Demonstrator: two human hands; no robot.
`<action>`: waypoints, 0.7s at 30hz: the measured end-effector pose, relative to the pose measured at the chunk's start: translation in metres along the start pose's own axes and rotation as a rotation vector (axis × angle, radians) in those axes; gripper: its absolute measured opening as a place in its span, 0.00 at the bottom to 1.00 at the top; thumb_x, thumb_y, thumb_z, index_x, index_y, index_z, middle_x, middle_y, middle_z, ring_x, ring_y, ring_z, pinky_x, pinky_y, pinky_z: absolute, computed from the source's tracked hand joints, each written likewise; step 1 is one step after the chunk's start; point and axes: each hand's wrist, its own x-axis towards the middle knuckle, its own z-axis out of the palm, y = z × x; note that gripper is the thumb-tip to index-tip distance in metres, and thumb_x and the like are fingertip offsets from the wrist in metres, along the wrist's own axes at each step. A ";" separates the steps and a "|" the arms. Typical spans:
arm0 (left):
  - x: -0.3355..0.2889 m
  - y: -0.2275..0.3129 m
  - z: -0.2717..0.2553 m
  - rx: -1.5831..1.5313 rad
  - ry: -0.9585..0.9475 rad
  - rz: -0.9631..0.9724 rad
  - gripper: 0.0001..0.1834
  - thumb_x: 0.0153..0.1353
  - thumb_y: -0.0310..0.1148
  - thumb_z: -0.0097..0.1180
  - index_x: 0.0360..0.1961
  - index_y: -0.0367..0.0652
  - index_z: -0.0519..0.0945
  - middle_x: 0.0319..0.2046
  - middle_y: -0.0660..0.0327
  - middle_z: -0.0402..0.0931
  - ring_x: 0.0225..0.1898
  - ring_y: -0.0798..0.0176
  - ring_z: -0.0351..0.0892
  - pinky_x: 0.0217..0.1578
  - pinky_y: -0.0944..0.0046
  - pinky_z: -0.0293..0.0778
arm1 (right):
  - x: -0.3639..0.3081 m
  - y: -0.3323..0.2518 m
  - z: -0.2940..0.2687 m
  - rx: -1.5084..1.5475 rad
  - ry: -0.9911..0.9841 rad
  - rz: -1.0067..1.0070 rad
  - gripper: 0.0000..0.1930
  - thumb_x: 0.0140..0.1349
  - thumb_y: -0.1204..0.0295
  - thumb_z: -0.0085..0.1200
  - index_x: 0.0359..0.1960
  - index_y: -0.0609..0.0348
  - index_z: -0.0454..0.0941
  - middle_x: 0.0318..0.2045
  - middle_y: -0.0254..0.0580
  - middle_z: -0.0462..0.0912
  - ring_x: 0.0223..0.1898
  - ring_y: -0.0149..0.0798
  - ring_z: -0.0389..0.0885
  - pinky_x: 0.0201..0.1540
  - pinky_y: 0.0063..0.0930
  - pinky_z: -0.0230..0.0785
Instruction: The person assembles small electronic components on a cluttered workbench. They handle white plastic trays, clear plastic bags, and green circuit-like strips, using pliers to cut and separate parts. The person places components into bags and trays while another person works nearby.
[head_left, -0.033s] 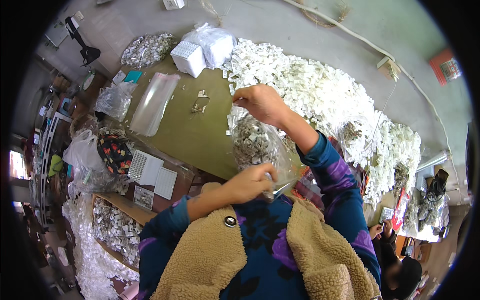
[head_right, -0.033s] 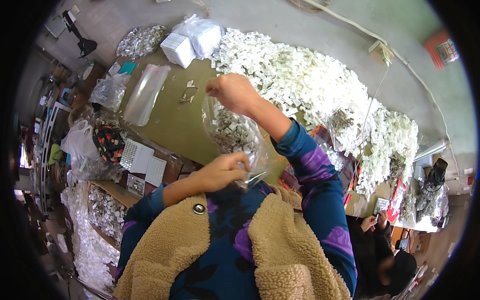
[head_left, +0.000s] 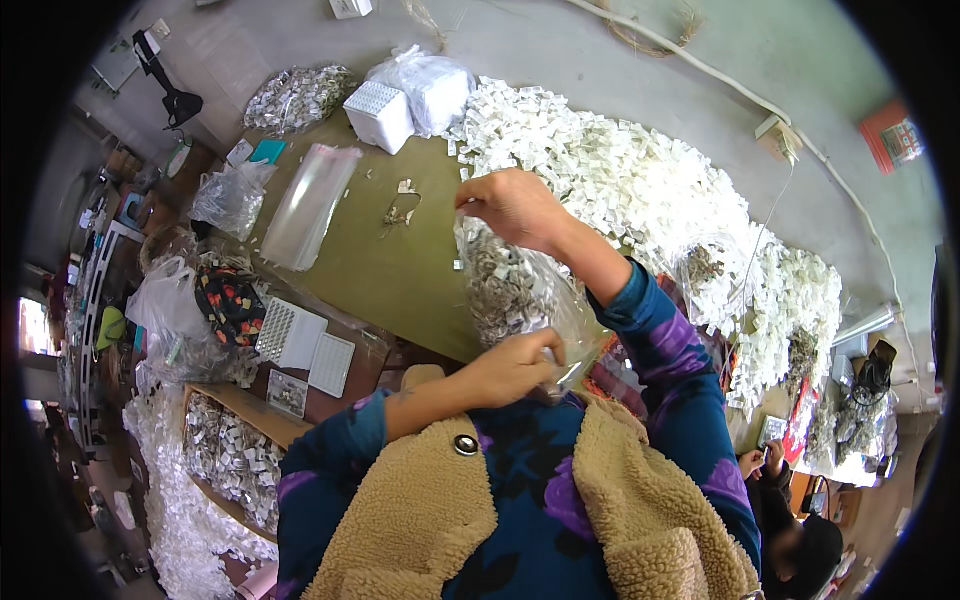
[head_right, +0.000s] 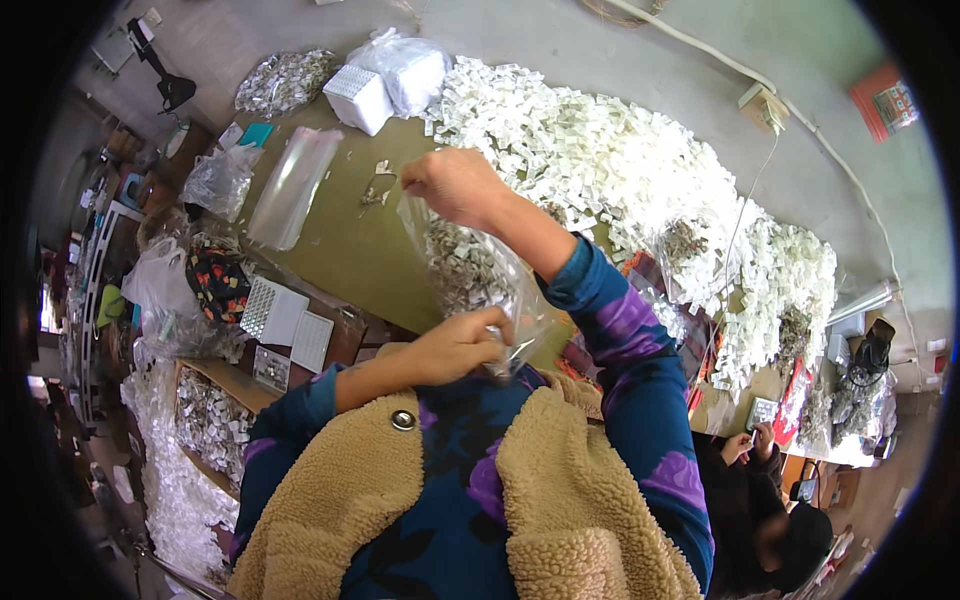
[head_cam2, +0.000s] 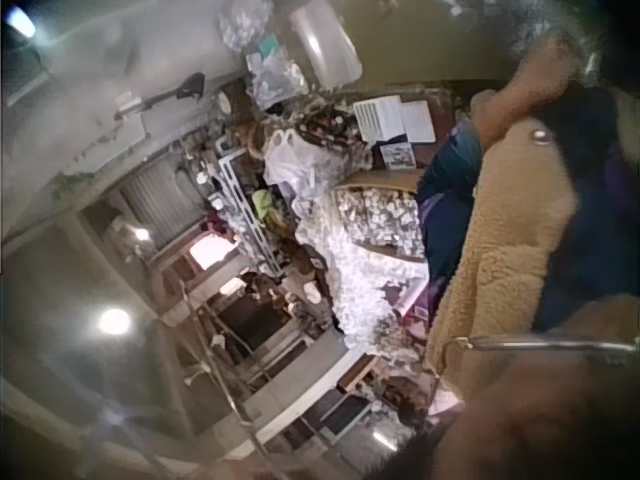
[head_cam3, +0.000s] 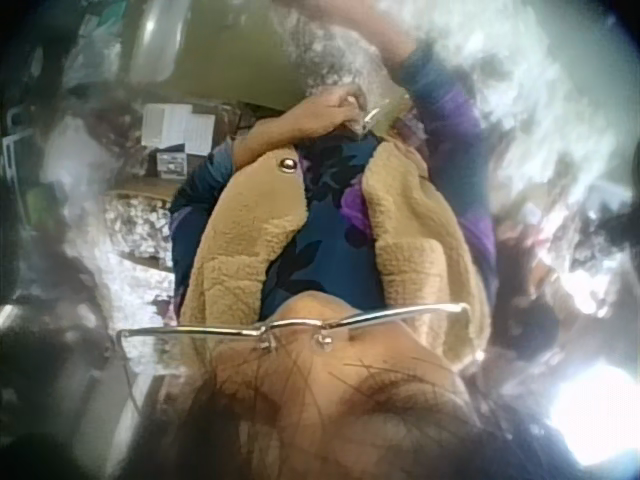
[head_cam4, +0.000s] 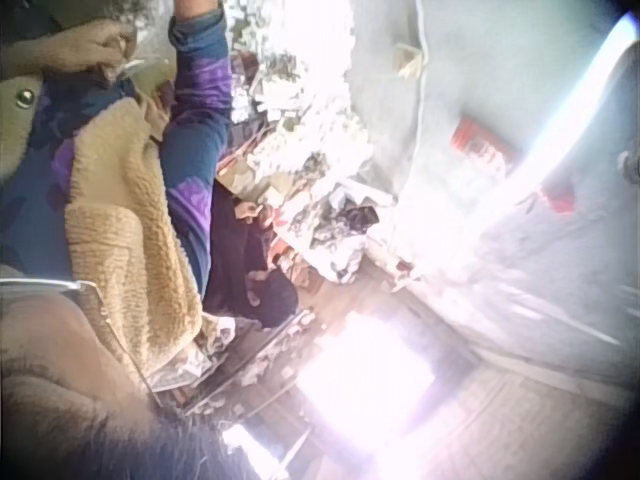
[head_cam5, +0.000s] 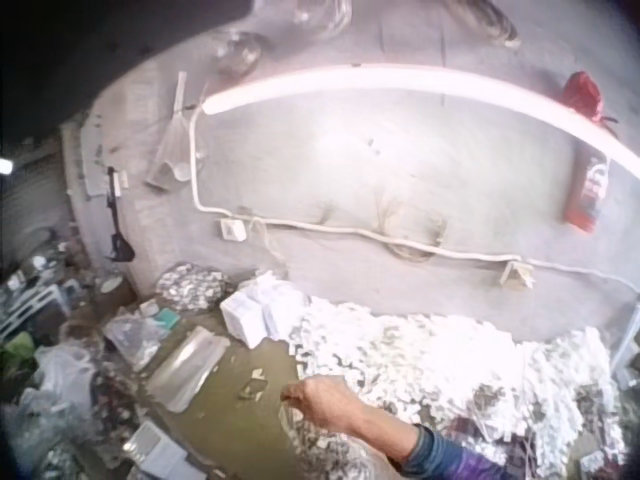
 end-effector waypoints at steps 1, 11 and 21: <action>0.010 -0.004 0.009 0.072 0.000 0.009 0.07 0.67 0.30 0.47 0.43 0.40 0.72 0.26 0.60 0.79 0.30 0.68 0.79 0.36 0.65 0.76 | 0.007 -0.009 0.003 0.019 -0.012 -0.060 0.05 0.59 0.70 0.59 0.36 0.52 0.85 0.30 0.41 0.86 0.32 0.48 0.84 0.35 0.38 0.75; 0.071 -0.020 0.036 0.208 0.243 0.064 0.08 0.65 0.28 0.51 0.38 0.37 0.80 0.34 0.57 0.84 0.38 0.62 0.84 0.41 0.61 0.77 | 0.035 -0.045 0.039 -0.028 -0.431 -0.300 0.05 0.55 0.69 0.59 0.33 0.50 0.84 0.30 0.44 0.85 0.35 0.51 0.84 0.38 0.45 0.76; -0.077 0.050 -0.111 0.075 0.369 0.513 0.12 0.60 0.28 0.63 0.45 0.38 0.81 0.43 0.56 0.84 0.47 0.60 0.82 0.51 0.59 0.76 | -0.103 -0.012 -0.077 0.359 -0.038 0.329 0.22 0.53 0.58 0.70 0.43 0.60 0.83 0.38 0.49 0.84 0.39 0.42 0.82 0.43 0.36 0.75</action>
